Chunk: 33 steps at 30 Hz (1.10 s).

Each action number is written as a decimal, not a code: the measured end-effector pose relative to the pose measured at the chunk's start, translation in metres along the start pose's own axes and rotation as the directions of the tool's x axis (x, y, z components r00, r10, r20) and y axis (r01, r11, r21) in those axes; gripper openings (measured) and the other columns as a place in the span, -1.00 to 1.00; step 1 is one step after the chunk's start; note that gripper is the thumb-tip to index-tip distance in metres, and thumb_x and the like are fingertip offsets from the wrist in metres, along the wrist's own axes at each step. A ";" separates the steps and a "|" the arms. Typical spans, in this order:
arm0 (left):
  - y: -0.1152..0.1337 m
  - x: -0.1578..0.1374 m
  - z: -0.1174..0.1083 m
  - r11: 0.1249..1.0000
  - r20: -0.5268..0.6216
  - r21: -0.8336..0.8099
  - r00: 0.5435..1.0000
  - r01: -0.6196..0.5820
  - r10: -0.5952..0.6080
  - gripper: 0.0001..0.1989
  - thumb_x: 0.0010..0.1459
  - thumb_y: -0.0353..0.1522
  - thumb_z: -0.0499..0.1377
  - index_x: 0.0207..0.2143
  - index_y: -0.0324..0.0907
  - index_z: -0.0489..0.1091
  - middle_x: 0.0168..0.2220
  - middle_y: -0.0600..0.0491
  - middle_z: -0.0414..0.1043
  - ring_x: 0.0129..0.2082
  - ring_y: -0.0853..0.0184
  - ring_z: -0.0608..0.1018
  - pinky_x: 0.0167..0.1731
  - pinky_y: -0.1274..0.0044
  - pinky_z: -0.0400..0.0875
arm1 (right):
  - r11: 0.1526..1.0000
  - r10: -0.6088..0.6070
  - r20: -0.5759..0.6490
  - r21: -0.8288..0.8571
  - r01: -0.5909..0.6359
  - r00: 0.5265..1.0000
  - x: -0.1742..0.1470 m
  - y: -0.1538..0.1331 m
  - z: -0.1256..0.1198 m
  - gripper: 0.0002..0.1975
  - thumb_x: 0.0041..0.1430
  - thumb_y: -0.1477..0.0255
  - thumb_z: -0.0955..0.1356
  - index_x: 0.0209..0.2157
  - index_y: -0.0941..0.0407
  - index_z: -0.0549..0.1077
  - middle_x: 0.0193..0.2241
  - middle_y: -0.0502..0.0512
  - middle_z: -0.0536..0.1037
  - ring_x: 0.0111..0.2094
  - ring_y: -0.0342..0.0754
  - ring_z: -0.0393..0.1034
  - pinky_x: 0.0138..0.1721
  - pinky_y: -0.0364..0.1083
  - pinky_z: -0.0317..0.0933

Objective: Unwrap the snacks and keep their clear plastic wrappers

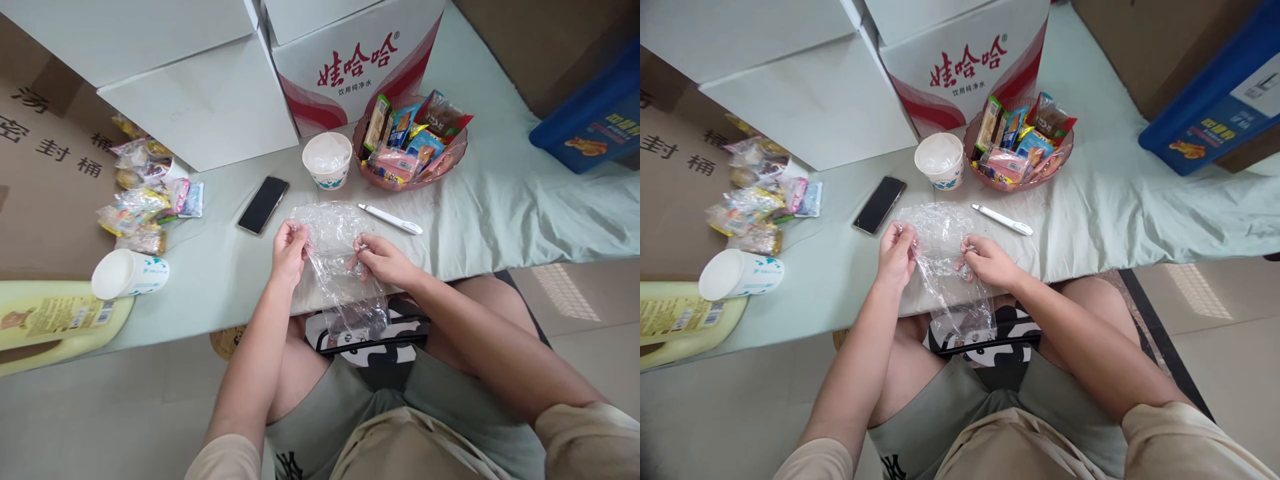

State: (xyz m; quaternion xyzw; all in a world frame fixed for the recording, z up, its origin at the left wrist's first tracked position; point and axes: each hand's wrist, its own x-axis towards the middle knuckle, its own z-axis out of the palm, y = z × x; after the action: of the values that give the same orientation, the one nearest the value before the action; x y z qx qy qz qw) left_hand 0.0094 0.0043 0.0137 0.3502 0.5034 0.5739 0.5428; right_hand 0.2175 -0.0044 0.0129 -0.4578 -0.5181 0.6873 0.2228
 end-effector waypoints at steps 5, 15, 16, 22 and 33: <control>0.002 0.005 -0.005 0.995 0.076 -0.084 0.996 0.048 -0.042 -0.48 -0.16 -0.05 0.49 -0.40 -0.15 0.30 -0.57 0.23 0.20 -0.60 0.55 0.30 -0.59 0.67 0.22 | 0.999 0.004 -0.012 -0.033 -0.005 1.000 0.000 -0.002 0.002 -0.88 0.07 0.46 0.23 -0.30 0.05 0.17 -0.44 -0.02 0.56 -0.68 -0.19 0.23 -0.60 -0.14 0.10; 0.005 0.001 -0.005 0.990 0.042 -0.116 0.995 -0.081 0.086 -0.56 -0.07 -0.08 0.43 -0.25 -0.06 0.37 -0.22 0.09 0.49 -0.22 0.37 0.58 -0.27 0.55 0.50 | 0.995 -0.095 -0.041 -0.004 0.095 0.995 0.001 0.001 0.002 -0.87 0.06 0.43 0.24 -0.32 0.04 0.16 -0.41 -0.01 0.56 -0.65 -0.19 0.24 -0.57 -0.13 0.19; 0.007 -0.001 -0.006 0.990 0.104 -0.132 0.993 -0.051 0.065 -0.52 -0.09 -0.05 0.42 -0.19 -0.03 0.38 -0.16 0.06 0.51 -0.14 0.32 0.59 -0.21 0.50 0.52 | 0.993 -0.120 -0.061 0.004 0.121 0.991 0.001 0.002 0.001 -0.88 0.07 0.41 0.24 -0.32 0.04 0.15 -0.38 0.00 0.57 -0.63 -0.19 0.26 -0.54 -0.12 0.20; 0.003 -0.004 -0.010 0.937 0.344 0.215 0.877 0.275 -0.336 -0.55 -0.11 -0.18 0.46 -0.20 -0.22 0.51 -0.33 -0.09 0.61 -0.27 0.16 0.67 -0.27 0.42 0.54 | 0.987 -0.161 -0.157 -0.003 0.163 0.974 0.001 0.002 -0.003 -0.75 0.13 0.25 0.27 -0.19 0.04 0.20 -0.33 0.03 0.57 -0.53 -0.13 0.40 -0.42 -0.07 0.26; -0.009 -0.007 -0.013 0.904 0.276 0.421 0.939 0.073 -0.205 -0.77 0.10 -0.20 0.32 -0.48 -0.14 0.50 -0.71 0.12 0.43 -0.75 0.38 0.42 -0.72 0.58 0.27 | 0.985 -0.174 -0.033 -0.021 0.173 0.984 0.001 0.007 -0.005 -0.47 0.20 0.26 0.30 0.18 0.02 0.18 -0.21 0.09 0.55 -0.46 -0.12 0.44 -0.38 -0.04 0.36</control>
State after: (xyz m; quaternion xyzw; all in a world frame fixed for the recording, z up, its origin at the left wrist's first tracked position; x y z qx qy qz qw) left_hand 0.0009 -0.0055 0.0028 0.5042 0.5421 0.3536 0.5717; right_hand 0.2228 -0.0040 0.0060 -0.4249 -0.5582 0.6525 0.2865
